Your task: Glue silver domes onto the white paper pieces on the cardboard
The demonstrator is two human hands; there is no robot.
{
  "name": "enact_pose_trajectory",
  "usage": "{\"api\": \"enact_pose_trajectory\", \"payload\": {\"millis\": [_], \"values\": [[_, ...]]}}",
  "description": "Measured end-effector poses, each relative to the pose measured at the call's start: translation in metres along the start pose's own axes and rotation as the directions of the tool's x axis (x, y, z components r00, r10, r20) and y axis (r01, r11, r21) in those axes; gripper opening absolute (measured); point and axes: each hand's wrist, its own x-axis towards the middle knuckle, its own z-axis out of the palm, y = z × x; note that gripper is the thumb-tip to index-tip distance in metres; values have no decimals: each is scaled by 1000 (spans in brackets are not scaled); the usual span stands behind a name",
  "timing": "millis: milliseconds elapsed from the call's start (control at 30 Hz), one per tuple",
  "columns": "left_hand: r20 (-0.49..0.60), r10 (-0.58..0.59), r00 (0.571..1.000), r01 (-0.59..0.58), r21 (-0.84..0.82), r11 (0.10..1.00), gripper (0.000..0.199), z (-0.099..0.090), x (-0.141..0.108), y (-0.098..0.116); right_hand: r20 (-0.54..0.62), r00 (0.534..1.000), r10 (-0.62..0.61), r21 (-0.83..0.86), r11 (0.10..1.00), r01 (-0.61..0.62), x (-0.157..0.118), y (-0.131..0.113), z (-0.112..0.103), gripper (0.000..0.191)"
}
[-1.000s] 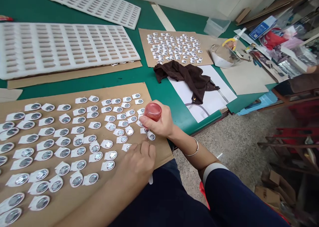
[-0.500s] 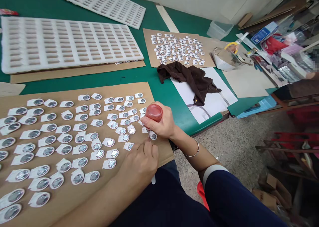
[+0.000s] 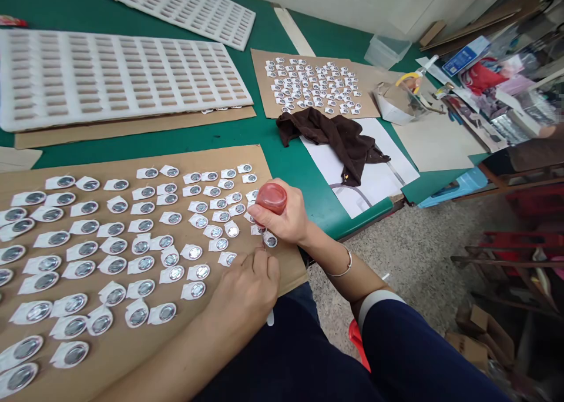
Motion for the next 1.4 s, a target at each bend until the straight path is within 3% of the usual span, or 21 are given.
{"api": "enact_pose_trajectory", "payload": {"millis": [300, 867, 1267, 1400], "values": [[55, -5, 998, 5, -5, 1000, 23, -2, -1, 0, -13, 1000, 0, -7, 1000, -1, -1, 2, 1, 29], [-7, -21, 1000, 21, -20, 1000, 26, -2, 0, 1, -31, 999, -8, -3, 1000, 8, 0, 4, 1, 27], [16, -9, 1000, 10, -63, 998, 23, 6, -7, 0, -57, 998, -11, -48, 999, 9, -1, 7, 1, 27], [-31, -8, 999, 7, -59, 998, 23, 7, -7, -1, -70, 997, -30, -57, 998, 26, -1, 6, 1, 27]]}}
